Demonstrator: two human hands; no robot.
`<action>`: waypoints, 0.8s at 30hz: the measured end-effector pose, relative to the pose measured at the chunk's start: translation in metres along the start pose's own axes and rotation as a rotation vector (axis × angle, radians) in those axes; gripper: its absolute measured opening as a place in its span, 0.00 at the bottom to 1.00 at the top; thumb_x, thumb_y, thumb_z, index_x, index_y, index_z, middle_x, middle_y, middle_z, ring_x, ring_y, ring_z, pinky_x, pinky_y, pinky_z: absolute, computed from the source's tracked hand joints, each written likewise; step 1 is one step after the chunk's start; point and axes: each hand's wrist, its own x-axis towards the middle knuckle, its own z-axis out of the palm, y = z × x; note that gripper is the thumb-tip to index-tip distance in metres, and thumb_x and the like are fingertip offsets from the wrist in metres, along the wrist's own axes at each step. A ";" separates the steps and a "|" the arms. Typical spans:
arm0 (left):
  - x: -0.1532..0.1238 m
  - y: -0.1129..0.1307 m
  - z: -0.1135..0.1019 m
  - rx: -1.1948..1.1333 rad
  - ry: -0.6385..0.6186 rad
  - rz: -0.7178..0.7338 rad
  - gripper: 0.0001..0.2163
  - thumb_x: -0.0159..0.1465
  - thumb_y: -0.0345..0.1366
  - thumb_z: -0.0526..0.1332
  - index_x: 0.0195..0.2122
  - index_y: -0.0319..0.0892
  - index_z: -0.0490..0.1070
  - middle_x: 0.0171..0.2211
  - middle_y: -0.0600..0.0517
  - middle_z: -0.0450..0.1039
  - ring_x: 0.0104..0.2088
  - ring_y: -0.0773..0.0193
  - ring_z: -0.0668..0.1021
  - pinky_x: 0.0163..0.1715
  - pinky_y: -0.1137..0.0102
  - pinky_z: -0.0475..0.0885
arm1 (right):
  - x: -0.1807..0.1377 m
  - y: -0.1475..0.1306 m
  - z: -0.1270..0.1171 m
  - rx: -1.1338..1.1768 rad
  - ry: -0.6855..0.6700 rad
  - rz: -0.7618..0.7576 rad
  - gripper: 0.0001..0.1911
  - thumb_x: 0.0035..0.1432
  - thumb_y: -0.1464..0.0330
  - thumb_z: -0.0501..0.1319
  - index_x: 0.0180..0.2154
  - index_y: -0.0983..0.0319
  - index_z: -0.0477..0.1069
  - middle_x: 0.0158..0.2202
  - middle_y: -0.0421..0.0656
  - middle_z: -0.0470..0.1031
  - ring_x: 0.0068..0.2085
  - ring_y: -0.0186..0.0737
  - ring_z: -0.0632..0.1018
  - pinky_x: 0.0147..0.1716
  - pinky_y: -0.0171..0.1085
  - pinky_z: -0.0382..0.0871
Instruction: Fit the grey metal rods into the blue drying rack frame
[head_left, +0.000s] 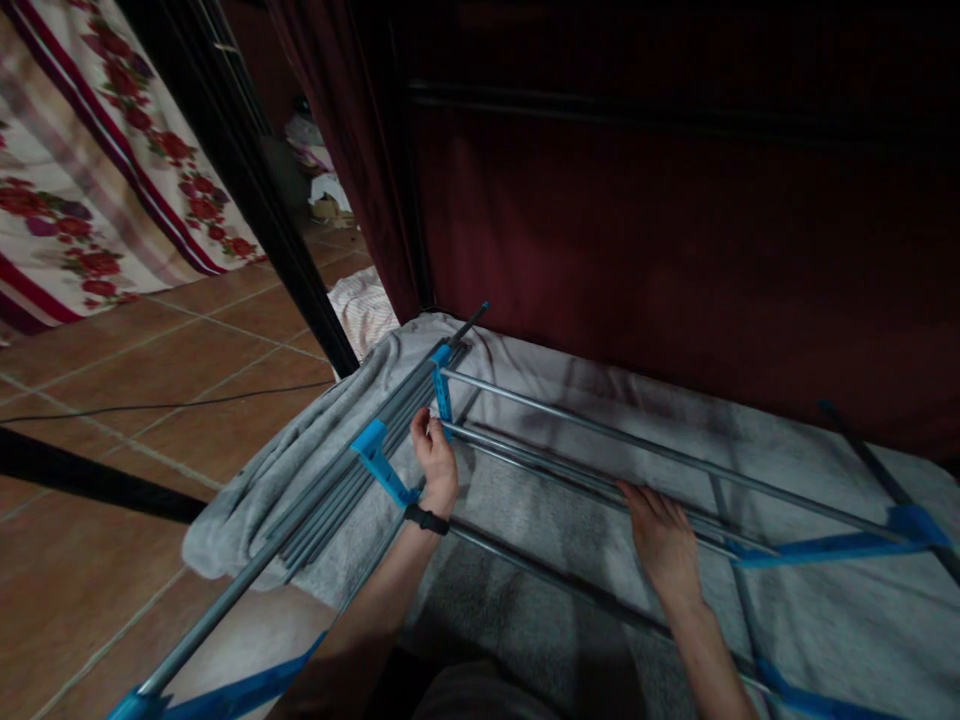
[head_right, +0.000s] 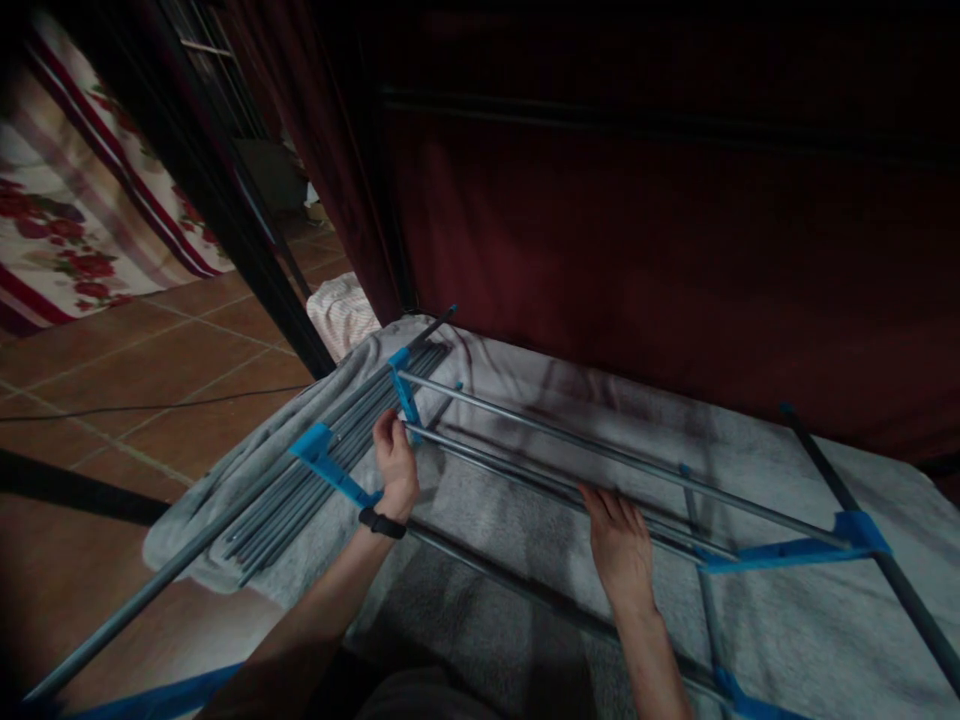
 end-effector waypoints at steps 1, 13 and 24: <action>0.002 0.003 0.003 -0.009 -0.020 0.027 0.16 0.68 0.42 0.60 0.55 0.45 0.69 0.57 0.44 0.73 0.59 0.56 0.74 0.63 0.61 0.66 | 0.001 0.000 0.000 0.004 0.001 0.002 0.25 0.64 0.79 0.54 0.60 0.61 0.70 0.50 0.47 0.81 0.46 0.48 0.78 0.50 0.46 0.68; 0.022 0.010 0.017 0.044 -0.241 -0.023 0.15 0.60 0.36 0.65 0.48 0.45 0.74 0.47 0.45 0.79 0.50 0.53 0.80 0.56 0.59 0.72 | -0.004 0.005 0.003 0.017 0.019 0.018 0.27 0.62 0.79 0.54 0.59 0.59 0.72 0.52 0.47 0.81 0.48 0.48 0.78 0.50 0.45 0.69; 0.034 0.023 0.027 -0.015 -0.264 -0.146 0.09 0.52 0.40 0.70 0.32 0.45 0.74 0.30 0.53 0.73 0.32 0.61 0.74 0.39 0.66 0.69 | 0.000 0.001 -0.002 0.024 -0.019 0.054 0.25 0.64 0.78 0.53 0.59 0.60 0.72 0.50 0.49 0.81 0.48 0.50 0.78 0.50 0.47 0.71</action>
